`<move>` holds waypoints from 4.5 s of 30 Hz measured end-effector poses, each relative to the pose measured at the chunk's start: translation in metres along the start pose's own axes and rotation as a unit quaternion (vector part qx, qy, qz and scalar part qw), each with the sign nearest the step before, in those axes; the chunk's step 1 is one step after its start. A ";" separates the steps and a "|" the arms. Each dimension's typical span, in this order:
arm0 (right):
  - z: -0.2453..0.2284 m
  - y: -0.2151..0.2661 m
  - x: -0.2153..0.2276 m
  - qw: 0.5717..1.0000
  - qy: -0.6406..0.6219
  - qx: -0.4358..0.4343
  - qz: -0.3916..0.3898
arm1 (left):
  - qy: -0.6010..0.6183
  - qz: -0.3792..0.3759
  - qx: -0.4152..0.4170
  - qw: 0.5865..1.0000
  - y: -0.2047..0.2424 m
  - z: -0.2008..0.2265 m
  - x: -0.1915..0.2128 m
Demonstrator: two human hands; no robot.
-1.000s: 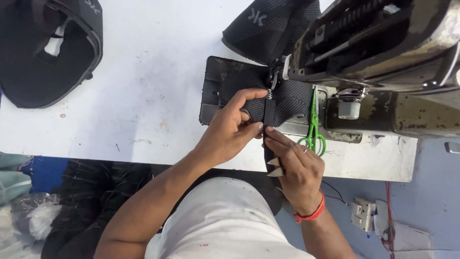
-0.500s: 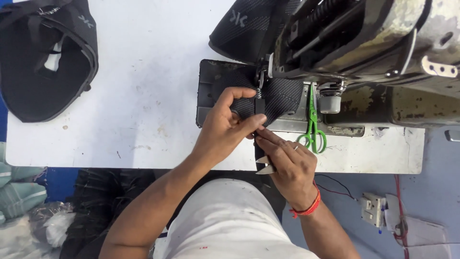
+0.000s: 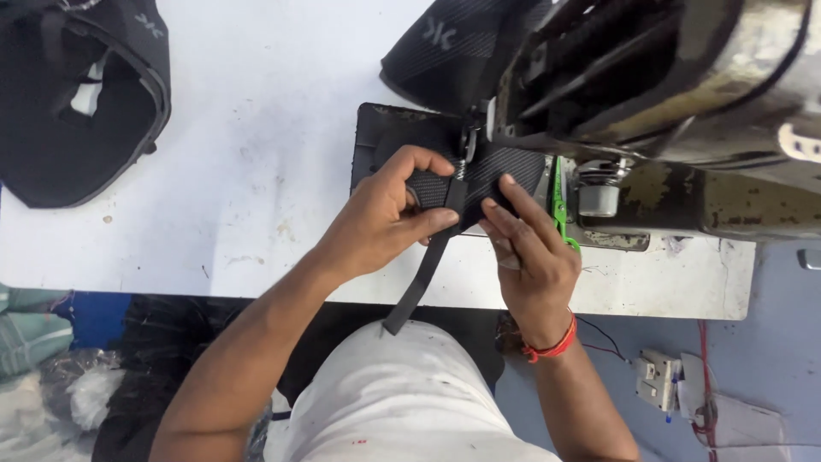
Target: The person sews black sandals using a sewing machine, guiding the straps and sole under the needle. They repeatedly pick up sandals from a stack, align them, and stitch the straps before cutting the thread with scissors.
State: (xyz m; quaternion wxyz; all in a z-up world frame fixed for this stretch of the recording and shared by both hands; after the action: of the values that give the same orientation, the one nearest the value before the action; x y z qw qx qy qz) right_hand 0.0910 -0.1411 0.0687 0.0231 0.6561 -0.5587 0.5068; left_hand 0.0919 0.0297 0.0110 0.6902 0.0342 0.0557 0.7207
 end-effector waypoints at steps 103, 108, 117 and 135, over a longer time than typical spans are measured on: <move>0.021 -0.013 -0.010 0.997 0.035 0.008 -0.067 | 0.361 0.165 0.000 0.918 -0.023 -0.033 -0.013; 0.023 -0.017 -0.011 0.996 0.031 0.002 -0.078 | 0.342 0.176 -0.025 0.923 -0.021 -0.032 -0.013; 0.020 -0.018 -0.009 0.993 0.053 -0.027 -0.100 | 0.294 0.222 -0.013 0.929 -0.007 -0.060 -0.015; 0.023 0.000 -0.003 0.988 -0.039 -0.111 -0.097 | 0.066 0.310 -0.034 0.948 0.041 -0.084 0.073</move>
State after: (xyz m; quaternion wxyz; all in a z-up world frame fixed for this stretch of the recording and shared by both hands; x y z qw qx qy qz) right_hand 0.1059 -0.1528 0.0559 0.1232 0.7197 -0.5456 0.4113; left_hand 0.0376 0.0985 -0.0688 0.4283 -0.0214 0.0627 0.9012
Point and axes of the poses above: each hand's wrist, its own y-axis away from the middle knuckle, its own x-axis out of the back of the hand, z = x × y, the point moved 7 cm from there along -y, towards the middle knuckle, and after that the axes turned 8 degrees about z, right-handed, at the moved point
